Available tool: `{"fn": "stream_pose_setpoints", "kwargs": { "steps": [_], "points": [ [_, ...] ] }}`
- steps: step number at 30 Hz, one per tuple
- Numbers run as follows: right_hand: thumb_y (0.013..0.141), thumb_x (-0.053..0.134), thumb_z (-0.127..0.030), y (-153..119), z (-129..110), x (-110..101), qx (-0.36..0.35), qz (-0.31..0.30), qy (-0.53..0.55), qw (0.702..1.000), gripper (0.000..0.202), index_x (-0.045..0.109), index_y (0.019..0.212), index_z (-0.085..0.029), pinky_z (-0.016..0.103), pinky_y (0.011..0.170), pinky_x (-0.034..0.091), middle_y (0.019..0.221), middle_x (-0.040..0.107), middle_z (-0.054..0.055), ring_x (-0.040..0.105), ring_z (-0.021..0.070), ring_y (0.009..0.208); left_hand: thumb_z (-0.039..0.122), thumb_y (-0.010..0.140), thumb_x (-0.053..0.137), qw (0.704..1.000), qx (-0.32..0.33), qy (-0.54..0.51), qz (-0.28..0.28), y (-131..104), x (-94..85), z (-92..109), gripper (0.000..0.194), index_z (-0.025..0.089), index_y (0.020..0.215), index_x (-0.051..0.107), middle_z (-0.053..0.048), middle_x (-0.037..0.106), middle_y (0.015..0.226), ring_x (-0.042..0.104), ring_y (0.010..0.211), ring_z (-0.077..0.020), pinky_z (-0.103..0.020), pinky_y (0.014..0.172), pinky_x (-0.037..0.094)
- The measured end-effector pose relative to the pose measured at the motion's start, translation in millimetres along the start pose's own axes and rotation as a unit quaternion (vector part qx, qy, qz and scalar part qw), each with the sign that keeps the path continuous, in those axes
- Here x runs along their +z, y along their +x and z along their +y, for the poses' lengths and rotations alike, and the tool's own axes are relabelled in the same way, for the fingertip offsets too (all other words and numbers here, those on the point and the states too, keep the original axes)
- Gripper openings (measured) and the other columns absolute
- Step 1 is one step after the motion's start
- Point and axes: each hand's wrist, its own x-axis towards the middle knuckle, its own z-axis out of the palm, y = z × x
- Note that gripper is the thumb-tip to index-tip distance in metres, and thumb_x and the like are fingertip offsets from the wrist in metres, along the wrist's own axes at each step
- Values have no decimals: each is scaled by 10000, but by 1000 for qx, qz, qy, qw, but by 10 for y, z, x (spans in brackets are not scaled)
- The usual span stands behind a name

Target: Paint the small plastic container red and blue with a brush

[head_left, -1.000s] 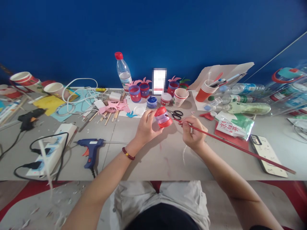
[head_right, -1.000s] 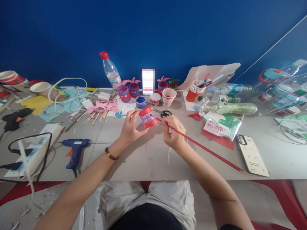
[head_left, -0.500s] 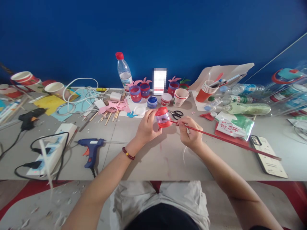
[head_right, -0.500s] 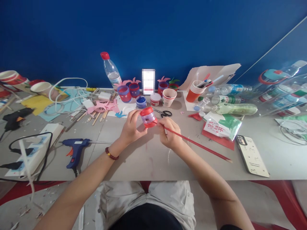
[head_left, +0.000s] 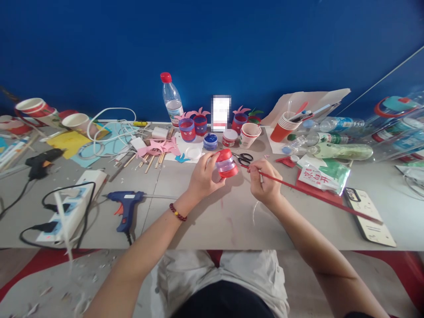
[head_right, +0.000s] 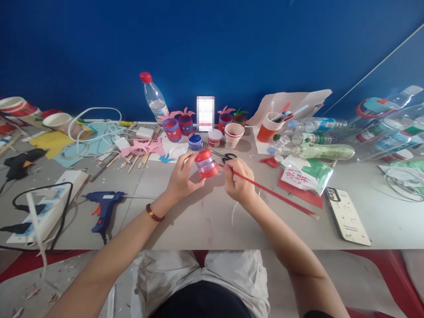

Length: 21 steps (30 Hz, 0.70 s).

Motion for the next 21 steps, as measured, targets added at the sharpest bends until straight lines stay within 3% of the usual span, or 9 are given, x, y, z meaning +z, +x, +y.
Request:
{"fn": "stream_pose_setpoints", "kwargs": {
  "steps": [10, 21],
  "points": [
    [915, 454, -116, -89, -193, 129, -103, -51, 71, 991, 136, 524, 923, -232, 295, 599, 467, 734, 599, 30, 554, 176, 668, 217, 715, 743, 1000, -1, 14, -2, 3, 23, 18, 749, 165, 1380, 402, -156, 552, 1220, 590, 1117, -298, -457, 950, 553],
    [966, 430, -215, 68, -134, 23, -46, 23, 3, 999, 161, 540, 851, -245, 307, 590, 481, 674, 588, 8, 581, 173, 613, 206, 698, 740, 1000, -9, 11, 5, -9, 19, -22, 792, 178, 1391, 359, -162, 532, 1258, 572, 1173, -318, -484, 990, 538]
  ]
}}
